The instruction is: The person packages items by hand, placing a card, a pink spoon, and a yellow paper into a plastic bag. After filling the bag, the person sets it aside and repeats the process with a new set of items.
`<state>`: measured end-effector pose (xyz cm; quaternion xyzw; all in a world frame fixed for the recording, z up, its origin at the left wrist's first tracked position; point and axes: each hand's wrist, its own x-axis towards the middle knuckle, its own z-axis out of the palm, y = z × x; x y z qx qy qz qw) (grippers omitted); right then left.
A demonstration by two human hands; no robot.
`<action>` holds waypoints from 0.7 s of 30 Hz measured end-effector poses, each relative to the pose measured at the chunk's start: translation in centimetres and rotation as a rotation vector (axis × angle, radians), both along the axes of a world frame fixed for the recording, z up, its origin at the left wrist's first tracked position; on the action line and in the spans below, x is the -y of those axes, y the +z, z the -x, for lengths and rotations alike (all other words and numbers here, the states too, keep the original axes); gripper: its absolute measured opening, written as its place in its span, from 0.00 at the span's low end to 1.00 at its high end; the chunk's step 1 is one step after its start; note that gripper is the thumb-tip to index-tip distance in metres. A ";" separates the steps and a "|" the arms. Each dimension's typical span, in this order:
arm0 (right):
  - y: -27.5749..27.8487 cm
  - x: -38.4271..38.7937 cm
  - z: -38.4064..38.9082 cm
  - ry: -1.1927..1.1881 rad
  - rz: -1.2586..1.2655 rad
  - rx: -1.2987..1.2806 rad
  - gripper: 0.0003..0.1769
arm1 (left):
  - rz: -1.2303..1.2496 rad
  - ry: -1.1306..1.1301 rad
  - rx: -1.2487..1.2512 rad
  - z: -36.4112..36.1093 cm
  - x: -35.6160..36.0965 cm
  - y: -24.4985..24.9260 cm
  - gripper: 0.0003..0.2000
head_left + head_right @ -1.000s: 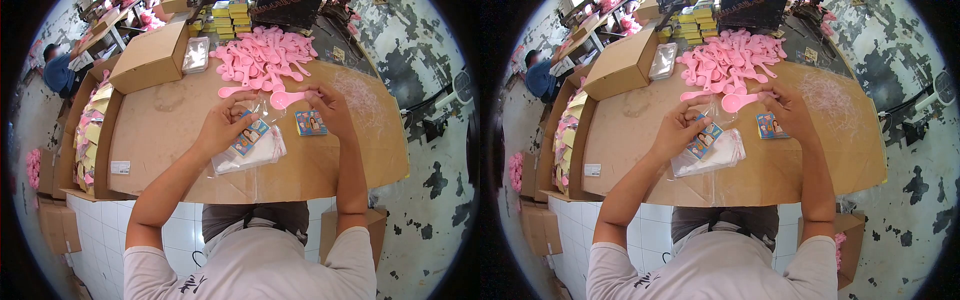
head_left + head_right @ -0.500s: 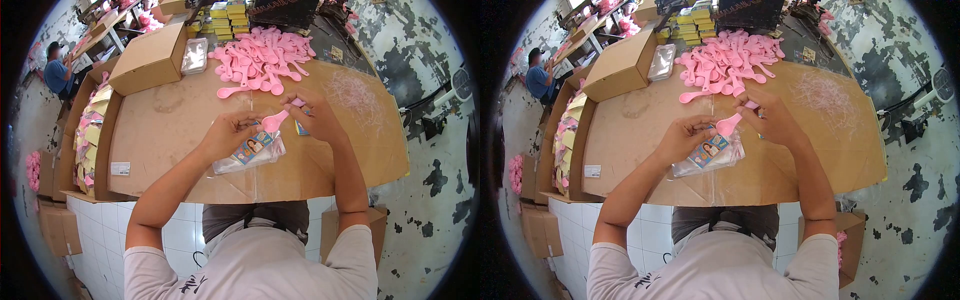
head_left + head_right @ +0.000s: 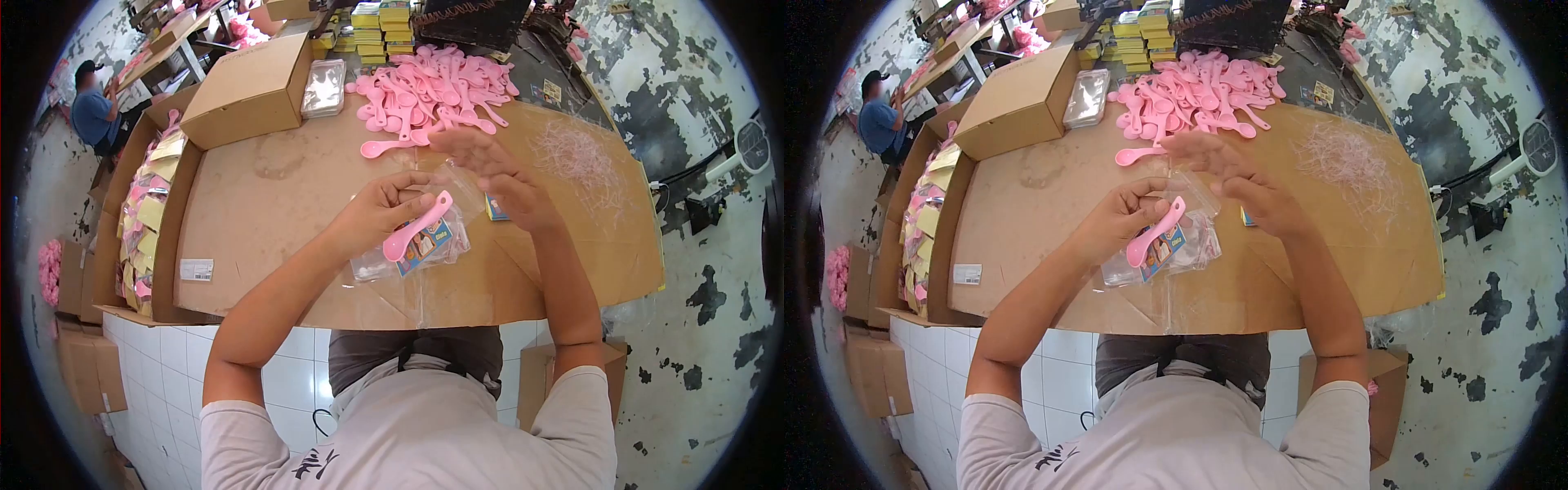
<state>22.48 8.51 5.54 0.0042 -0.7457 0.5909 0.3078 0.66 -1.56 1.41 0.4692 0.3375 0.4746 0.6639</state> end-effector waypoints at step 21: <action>8.0 4.8 0.2 -0.574 -0.770 0.414 0.07 | -0.490 0.259 -0.216 -1.7 1.6 2.0 0.23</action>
